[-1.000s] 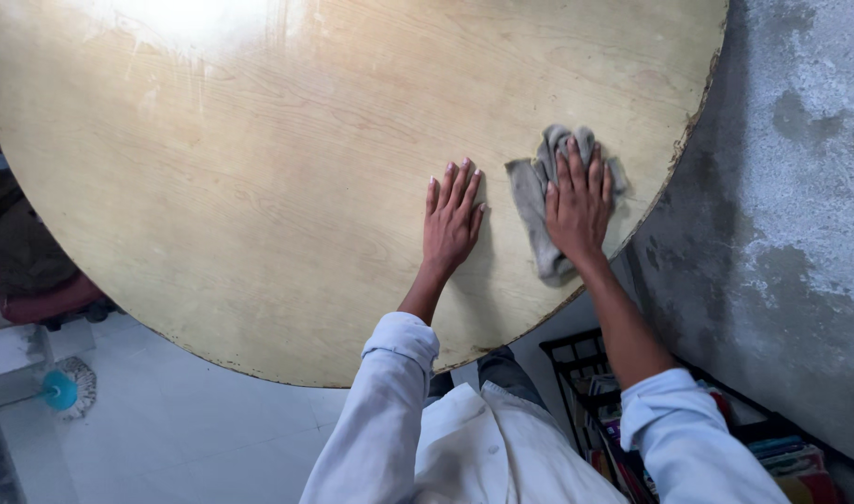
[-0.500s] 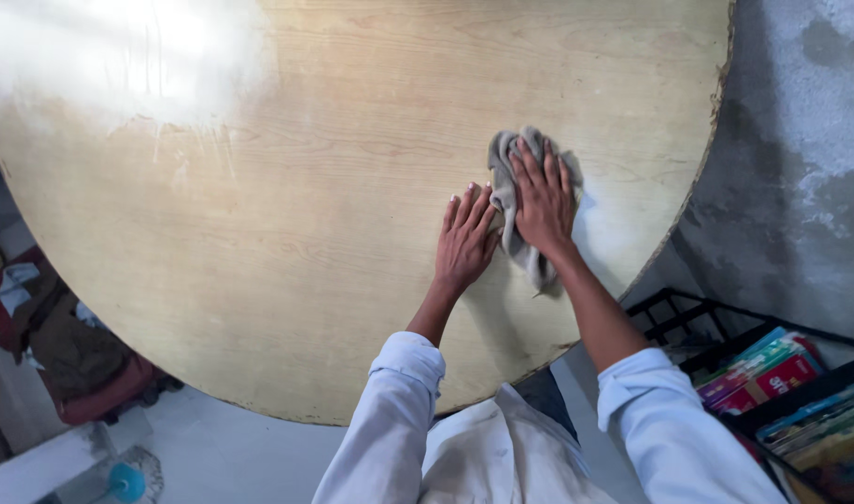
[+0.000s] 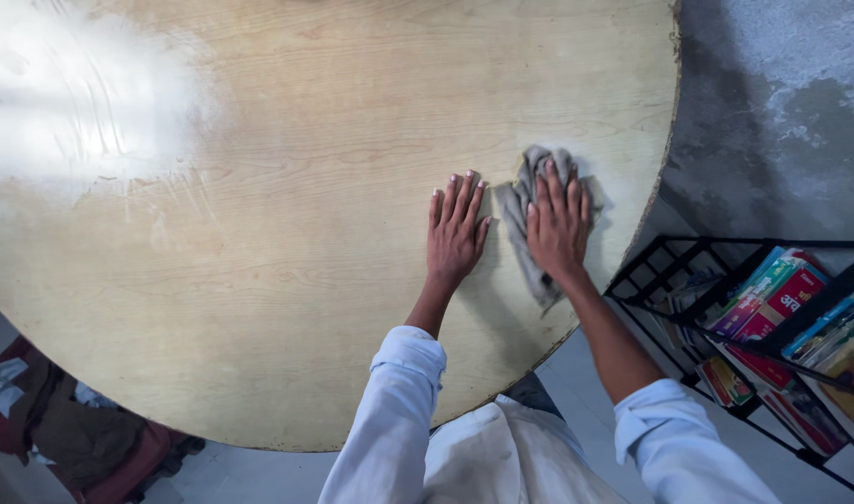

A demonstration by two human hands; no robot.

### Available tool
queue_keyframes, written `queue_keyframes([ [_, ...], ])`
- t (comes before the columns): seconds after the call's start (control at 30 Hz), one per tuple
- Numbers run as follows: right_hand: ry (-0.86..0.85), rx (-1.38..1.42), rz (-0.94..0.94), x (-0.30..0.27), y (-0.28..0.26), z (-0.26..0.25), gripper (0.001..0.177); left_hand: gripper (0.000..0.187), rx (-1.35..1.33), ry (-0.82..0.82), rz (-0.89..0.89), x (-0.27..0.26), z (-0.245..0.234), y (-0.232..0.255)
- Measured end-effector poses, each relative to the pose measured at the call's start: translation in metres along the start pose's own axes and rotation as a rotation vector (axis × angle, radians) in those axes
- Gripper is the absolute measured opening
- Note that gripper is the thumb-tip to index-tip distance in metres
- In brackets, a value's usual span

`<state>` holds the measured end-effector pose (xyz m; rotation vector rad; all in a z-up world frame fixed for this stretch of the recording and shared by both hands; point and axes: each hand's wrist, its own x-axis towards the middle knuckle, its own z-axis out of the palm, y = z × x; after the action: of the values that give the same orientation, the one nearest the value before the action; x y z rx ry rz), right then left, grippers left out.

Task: The person wipes a large round wooden table with a cloth. They spray a cleaning solution onto the table and continue wiping the surface in circular motions. The person moves around the table to clean different sections.

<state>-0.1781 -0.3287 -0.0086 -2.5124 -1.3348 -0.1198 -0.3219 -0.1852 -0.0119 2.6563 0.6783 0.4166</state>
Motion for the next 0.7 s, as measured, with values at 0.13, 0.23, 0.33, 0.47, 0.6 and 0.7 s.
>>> queue_keyframes([
  [0.13, -0.021, 0.052, 0.010, -0.014, -0.028, 0.009, 0.056, 0.061, 0.015, -0.003, 0.018, 0.000, 0.000, 0.000],
  [0.23, -0.060, 0.066, -0.041, 0.012, -0.007, 0.014, 0.052, 0.061, 0.015, -0.006, 0.023, 0.000, 0.002, -0.001],
  [0.33, -0.051, 0.095, -0.069, 0.037, 0.026, 0.009, 0.048, 0.061, 0.026, -0.015, 0.028, 0.000, 0.002, -0.004],
  [0.47, 0.006, 0.079, 0.064, 0.016, 0.048, 0.003, 0.049, 0.060, 0.015, -0.015, 0.036, 0.000, 0.002, -0.004],
  [0.6, 0.067, -0.016, 0.167, -0.041, 0.037, 0.013, 0.050, 0.060, -0.031, 0.009, 0.049, -0.001, 0.000, -0.004],
  [0.7, 0.008, -0.062, 0.224, -0.075, -0.005, 0.026, 0.053, 0.059, -0.050, 0.024, 0.054, -0.003, 0.001, -0.005],
])
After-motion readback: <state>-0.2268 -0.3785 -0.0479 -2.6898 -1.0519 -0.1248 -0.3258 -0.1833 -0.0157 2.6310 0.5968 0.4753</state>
